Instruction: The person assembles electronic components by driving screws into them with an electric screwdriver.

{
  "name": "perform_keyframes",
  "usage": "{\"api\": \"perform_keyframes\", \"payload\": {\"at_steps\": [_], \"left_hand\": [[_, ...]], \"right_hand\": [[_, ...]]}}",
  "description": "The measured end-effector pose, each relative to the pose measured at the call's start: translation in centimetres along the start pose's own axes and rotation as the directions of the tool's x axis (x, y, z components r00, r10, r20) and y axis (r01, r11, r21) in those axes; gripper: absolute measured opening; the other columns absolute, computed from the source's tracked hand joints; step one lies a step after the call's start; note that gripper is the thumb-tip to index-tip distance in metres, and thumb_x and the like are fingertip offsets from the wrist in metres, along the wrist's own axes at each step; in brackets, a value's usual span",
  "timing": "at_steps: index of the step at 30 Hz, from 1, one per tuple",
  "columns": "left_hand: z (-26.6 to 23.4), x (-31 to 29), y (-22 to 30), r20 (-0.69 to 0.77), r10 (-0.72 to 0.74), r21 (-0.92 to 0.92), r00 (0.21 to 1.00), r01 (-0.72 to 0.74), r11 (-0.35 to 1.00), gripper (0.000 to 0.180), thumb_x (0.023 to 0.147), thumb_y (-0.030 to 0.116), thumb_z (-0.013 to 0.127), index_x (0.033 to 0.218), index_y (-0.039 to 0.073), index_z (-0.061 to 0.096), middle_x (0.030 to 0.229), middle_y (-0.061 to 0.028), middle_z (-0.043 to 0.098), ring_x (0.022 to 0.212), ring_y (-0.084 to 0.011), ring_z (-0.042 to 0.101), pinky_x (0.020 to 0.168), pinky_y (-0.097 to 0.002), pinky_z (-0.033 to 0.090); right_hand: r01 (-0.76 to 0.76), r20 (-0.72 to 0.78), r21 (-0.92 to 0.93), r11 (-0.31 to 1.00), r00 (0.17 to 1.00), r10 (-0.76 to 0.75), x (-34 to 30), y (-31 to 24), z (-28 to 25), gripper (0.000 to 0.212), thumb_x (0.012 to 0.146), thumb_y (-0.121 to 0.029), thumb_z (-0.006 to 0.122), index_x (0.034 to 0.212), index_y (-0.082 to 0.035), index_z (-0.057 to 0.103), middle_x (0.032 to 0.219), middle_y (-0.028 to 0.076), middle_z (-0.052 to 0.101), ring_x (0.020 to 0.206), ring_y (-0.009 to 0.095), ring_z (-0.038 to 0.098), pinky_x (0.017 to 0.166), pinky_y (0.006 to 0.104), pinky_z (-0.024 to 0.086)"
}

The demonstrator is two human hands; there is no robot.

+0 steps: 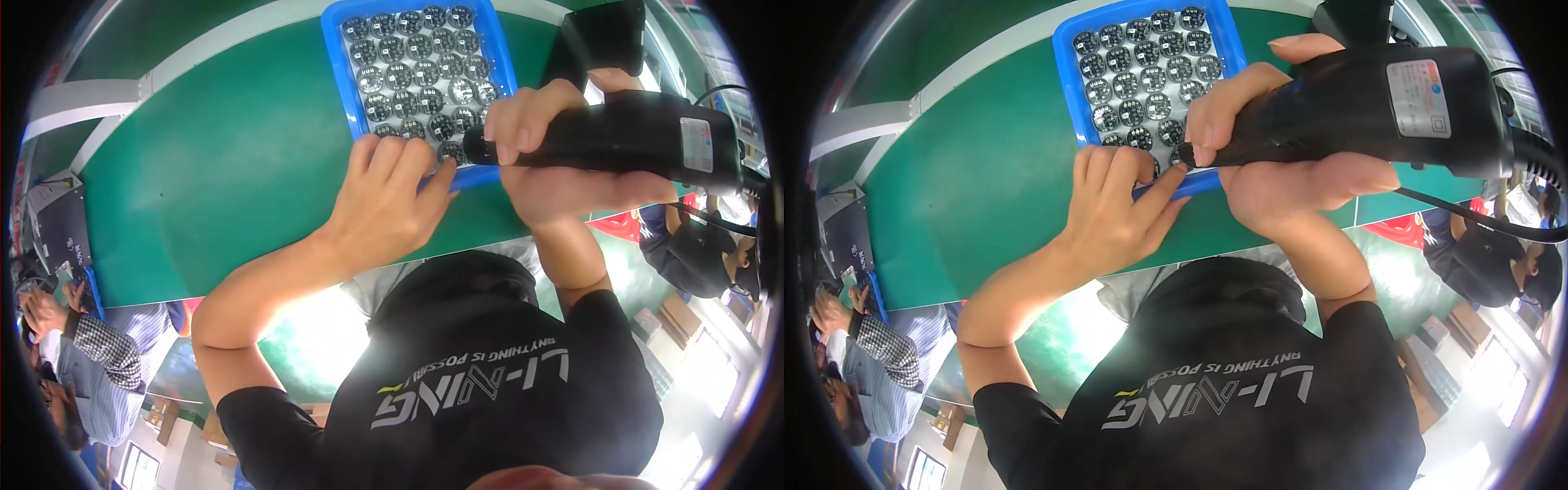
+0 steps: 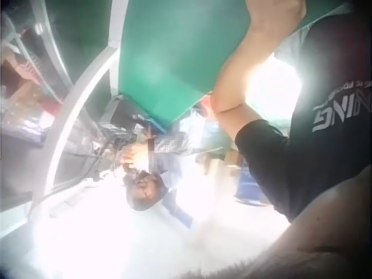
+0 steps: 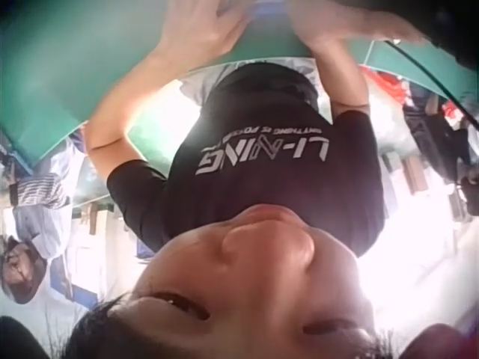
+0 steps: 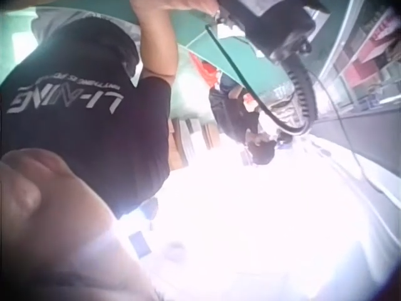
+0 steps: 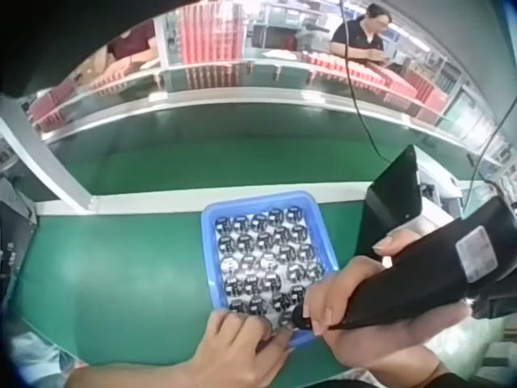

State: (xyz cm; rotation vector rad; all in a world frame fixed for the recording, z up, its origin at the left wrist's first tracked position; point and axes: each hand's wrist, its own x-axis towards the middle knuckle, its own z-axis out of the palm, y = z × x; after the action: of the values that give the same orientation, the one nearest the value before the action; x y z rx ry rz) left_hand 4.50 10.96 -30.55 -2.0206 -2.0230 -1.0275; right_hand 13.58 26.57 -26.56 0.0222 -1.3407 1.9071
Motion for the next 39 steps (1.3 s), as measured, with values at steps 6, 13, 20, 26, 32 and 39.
{"api": "perform_keyframes", "payload": {"at_steps": [6, 13, 20, 26, 32, 39], "left_hand": [[-0.3, 0.2, -0.2, 0.026, -0.037, -0.004, 0.999, 0.038, 0.999, 0.031, 0.070, 0.019, 0.074, 0.095, 0.001, 0.070, 0.087, -0.0062, 0.047, 0.081, -0.0235, 0.048, 0.073, -0.0390, 0.036], [-0.4, 0.5, -0.1, 0.028, -0.028, -0.014, 0.999, 0.029, 0.999, 0.033, 0.069, 0.019, 0.075, 0.095, 0.000, 0.069, 0.088, -0.0068, 0.048, 0.082, -0.0239, 0.048, 0.073, -0.0391, 0.036], [-0.4, 0.7, 0.1, 0.029, -0.046, -0.034, 0.999, 0.047, 0.998, 0.031, 0.071, 0.019, 0.074, 0.095, 0.000, 0.069, 0.088, -0.0073, 0.048, 0.083, -0.0246, 0.047, 0.073, -0.0391, 0.036], [-0.7, 0.9, 0.2, 0.086, -0.080, -0.049, 0.993, 0.085, 0.995, 0.031, 0.073, 0.019, 0.075, 0.098, 0.002, 0.070, 0.089, -0.0084, 0.047, 0.083, -0.0258, 0.046, 0.074, -0.0406, 0.035], [-0.4, 1.2, 0.6, 0.051, -0.046, -0.016, 0.998, 0.047, 0.999, 0.030, 0.076, 0.017, 0.074, 0.102, 0.003, 0.070, 0.089, -0.0082, 0.047, 0.083, -0.0259, 0.046, 0.074, -0.0413, 0.034], [-0.6, 0.8, 0.8, 0.035, -0.068, 0.001, 0.997, 0.068, 0.998, 0.031, 0.069, 0.012, 0.079, 0.100, 0.007, 0.073, 0.090, -0.0075, 0.047, 0.083, -0.0258, 0.044, 0.072, -0.0384, 0.033]], "right_hand": [[-0.003, 0.039, 0.010, 1.000, 0.999, 0.002, 0.4, 0.6, 0.0, 0.106, 0.064, -0.098, 0.029, 0.132, -0.017, 0.039, 0.064, 0.007, 0.050, 0.047, 0.019, 0.045, 0.051, 0.0346, 0.039], [0.027, 0.064, -0.055, 0.998, 0.998, -0.023, 0.8, 1.0, 0.5, 0.116, 0.055, -0.099, 0.032, 0.122, -0.004, 0.034, 0.061, 0.008, 0.056, 0.050, 0.017, 0.054, 0.050, 0.0270, 0.046], [0.022, 0.152, -0.066, 0.998, 0.988, -0.011, 1.1, 0.6, -0.3, 0.109, 0.060, -0.099, 0.028, 0.128, -0.014, 0.038, 0.062, 0.009, 0.053, 0.045, 0.021, 0.046, 0.050, 0.0341, 0.042], [0.091, 0.109, -0.043, 0.995, 0.990, -0.086, 2.4, -3.1, -0.9, 0.104, 0.063, -0.098, 0.031, 0.130, -0.021, 0.047, 0.062, 0.005, 0.049, 0.045, 0.021, 0.045, 0.048, 0.0366, 0.038], [0.606, -0.228, -0.202, 0.769, 0.735, -0.639, 7.7, -15.6, -5.9, 0.088, 0.071, -0.096, 0.025, 0.104, -0.020, 0.053, 0.065, 0.004, 0.043, 0.050, 0.018, 0.042, 0.050, 0.0380, 0.039], [0.092, -0.359, -0.710, 0.698, 0.805, -0.472, 8.2, -14.2, -10.0, 0.093, 0.077, -0.092, 0.016, 0.103, -0.009, 0.050, 0.052, 0.008, 0.043, 0.046, 0.024, 0.042, 0.051, 0.0385, 0.038]]}}
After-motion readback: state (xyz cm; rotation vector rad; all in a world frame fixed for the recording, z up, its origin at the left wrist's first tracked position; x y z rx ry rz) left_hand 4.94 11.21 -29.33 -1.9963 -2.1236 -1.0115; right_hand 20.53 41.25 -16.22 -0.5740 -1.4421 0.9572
